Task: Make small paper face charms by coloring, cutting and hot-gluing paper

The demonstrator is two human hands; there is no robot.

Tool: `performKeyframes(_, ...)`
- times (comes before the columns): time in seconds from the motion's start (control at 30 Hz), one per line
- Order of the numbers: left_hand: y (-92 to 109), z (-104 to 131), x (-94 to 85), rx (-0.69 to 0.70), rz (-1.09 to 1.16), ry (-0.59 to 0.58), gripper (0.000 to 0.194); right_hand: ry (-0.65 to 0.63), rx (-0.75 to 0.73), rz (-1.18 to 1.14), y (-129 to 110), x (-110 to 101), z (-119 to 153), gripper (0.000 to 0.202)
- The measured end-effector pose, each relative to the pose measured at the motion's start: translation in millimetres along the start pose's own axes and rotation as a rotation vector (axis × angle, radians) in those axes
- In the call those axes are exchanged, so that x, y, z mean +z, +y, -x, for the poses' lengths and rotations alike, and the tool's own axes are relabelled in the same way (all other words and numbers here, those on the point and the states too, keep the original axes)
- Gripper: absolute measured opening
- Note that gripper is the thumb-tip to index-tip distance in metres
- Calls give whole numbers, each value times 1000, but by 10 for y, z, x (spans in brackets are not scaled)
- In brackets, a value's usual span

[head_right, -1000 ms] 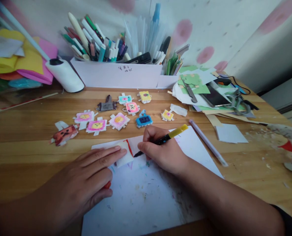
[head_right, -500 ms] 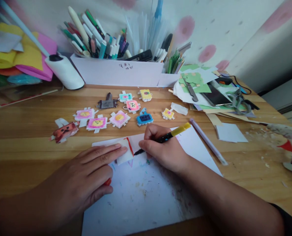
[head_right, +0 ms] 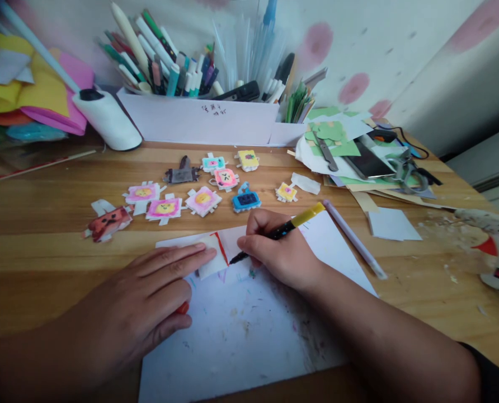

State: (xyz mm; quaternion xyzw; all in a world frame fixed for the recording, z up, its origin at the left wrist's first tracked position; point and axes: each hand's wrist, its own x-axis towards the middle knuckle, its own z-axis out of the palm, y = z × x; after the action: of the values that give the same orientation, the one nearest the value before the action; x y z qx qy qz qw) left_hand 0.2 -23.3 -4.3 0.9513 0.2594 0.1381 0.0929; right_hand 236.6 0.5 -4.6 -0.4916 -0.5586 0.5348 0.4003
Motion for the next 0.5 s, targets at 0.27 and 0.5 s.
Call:
performKeyframes(0.27,-11,0,8,-5,2,-4,21,-27,-1,45,-1,-15,-1,21)
performKeyframes(0.5,-5,-6,-5,3,-1,-8,20,-8,-36,71,11,-17,13,21)
